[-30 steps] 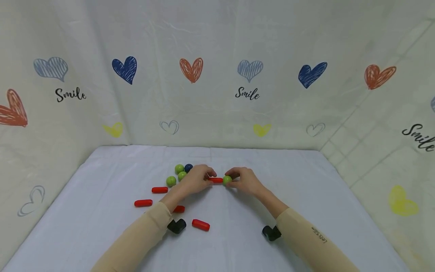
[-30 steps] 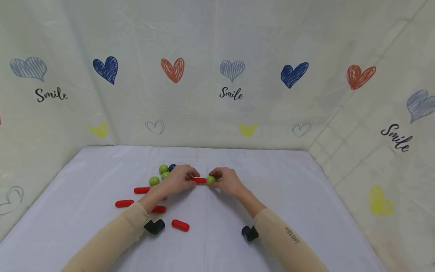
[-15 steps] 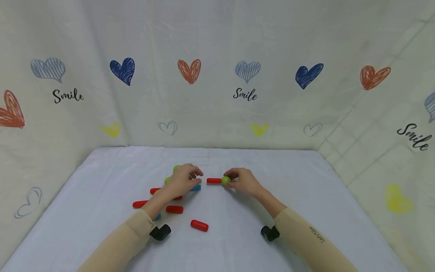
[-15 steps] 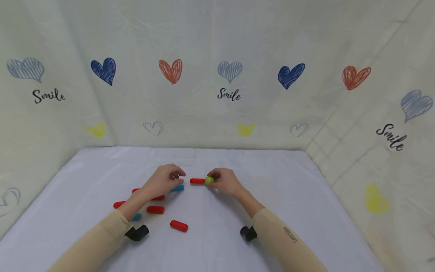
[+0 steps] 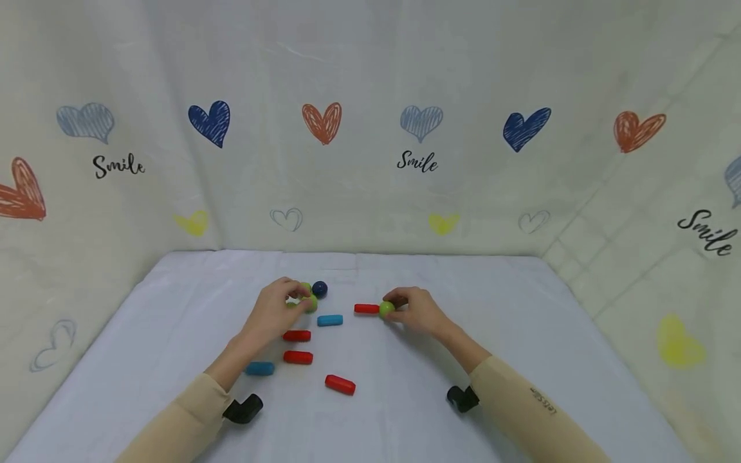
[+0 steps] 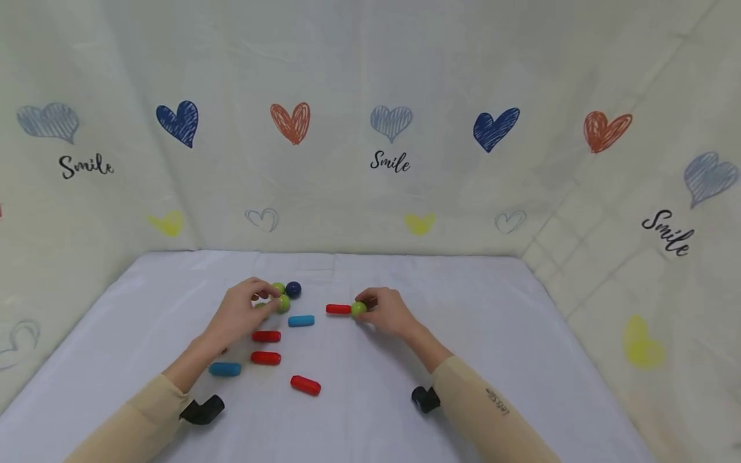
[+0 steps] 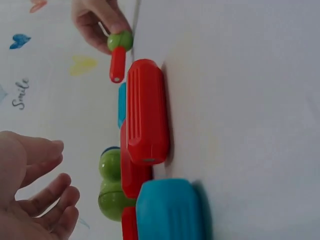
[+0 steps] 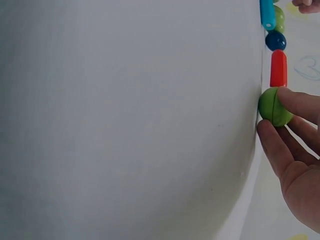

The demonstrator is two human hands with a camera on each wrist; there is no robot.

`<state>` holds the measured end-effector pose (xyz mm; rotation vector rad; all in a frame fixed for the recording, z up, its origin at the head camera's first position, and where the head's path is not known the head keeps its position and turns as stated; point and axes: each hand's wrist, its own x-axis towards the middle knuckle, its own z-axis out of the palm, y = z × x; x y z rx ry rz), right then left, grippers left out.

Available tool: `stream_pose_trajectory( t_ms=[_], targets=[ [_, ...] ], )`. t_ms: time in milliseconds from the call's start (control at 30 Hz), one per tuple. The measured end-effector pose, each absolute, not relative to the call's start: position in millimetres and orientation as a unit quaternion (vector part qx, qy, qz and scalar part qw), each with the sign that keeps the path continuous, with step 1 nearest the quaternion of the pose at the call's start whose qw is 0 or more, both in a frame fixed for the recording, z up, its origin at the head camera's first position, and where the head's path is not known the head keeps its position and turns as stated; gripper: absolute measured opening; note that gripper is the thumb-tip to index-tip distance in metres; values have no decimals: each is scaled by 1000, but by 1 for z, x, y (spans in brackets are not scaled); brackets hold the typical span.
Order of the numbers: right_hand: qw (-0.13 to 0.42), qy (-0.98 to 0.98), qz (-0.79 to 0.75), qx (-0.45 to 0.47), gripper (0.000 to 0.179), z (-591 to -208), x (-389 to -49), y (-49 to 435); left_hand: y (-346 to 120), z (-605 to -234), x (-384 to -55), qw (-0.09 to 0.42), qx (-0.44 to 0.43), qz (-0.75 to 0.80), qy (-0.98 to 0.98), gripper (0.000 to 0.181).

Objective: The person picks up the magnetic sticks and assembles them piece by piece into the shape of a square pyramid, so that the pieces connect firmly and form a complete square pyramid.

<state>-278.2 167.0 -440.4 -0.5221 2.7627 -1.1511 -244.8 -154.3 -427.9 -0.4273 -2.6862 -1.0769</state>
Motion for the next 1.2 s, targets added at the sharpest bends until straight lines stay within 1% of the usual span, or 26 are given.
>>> stream_pose_trajectory(
  t_ms=[133,300,400,600,733,900,1033,1200],
  targets=[
    [58,909,-377,-167,26,-438,-278,168,-169,-427,-245,125,-107,-373,-913,19],
    [61,912,-371,-165,26,-436,-278,168,-189,-425,-247,111,-62,-367,-921,29],
    [61,911,-374,-165,26,-435,-277,168,-199,-422,-248,82,-50,-369,-925,37],
    [60,910,-377,-160,26,-434,-276,169,-208,-419,-249,1,-33,-396,-917,49],
    [62,910,-379,-158,26,-435,-276,170,-210,-422,-250,-36,-32,-404,-914,51],
    [61,910,-379,-156,26,-434,-275,171,-207,-425,-254,-61,-49,-406,-911,52],
    [60,912,-376,-155,27,-435,-275,171,-200,-427,-258,-74,-63,-404,-910,52],
    [58,911,-377,-159,26,-436,-275,171,-195,-430,-260,-76,-76,-398,-911,46]
  ],
)
